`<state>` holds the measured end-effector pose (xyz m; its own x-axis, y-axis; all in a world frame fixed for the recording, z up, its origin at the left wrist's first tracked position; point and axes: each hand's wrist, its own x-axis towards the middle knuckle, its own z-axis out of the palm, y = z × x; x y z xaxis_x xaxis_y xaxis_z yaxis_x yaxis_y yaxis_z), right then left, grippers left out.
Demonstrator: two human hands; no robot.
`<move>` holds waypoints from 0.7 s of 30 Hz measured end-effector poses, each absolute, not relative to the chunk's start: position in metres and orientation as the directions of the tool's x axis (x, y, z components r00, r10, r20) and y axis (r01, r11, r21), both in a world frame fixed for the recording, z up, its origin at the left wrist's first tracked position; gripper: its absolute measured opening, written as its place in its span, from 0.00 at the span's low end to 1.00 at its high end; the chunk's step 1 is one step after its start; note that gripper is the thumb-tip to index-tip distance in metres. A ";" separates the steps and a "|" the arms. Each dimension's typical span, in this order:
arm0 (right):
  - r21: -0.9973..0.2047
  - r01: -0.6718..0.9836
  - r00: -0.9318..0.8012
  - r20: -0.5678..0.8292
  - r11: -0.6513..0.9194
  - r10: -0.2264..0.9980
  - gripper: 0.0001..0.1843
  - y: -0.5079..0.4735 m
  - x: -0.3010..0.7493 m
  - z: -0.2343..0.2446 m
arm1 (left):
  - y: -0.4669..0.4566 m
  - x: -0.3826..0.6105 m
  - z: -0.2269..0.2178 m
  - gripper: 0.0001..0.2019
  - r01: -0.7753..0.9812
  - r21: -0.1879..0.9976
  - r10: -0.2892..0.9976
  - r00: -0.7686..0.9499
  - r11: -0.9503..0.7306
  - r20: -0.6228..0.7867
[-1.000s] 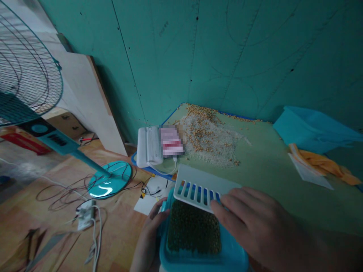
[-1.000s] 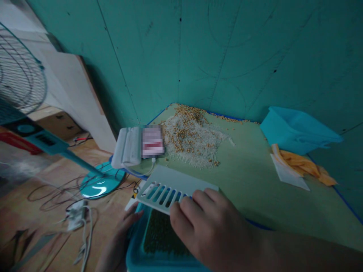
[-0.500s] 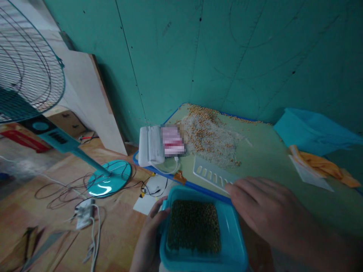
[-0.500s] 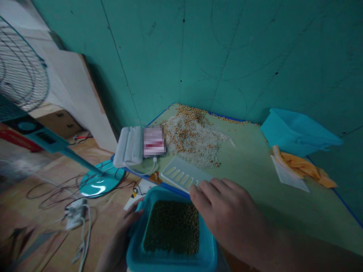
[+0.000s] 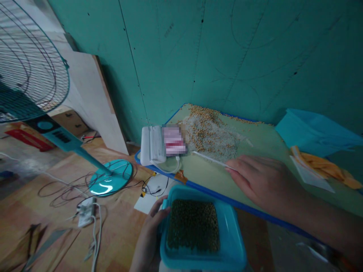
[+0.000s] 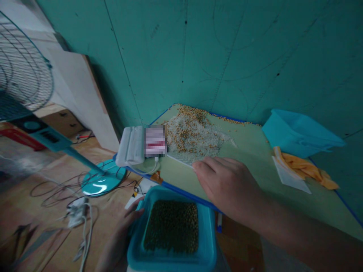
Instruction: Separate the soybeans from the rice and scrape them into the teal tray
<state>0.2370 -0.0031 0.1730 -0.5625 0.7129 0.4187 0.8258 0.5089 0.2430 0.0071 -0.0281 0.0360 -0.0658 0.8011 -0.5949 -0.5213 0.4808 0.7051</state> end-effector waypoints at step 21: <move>0.227 0.742 -0.657 0.435 0.631 0.616 0.12 -0.028 0.237 0.173 | -0.033 0.003 0.042 0.18 -0.526 0.708 0.824 -0.027 0.470 -0.566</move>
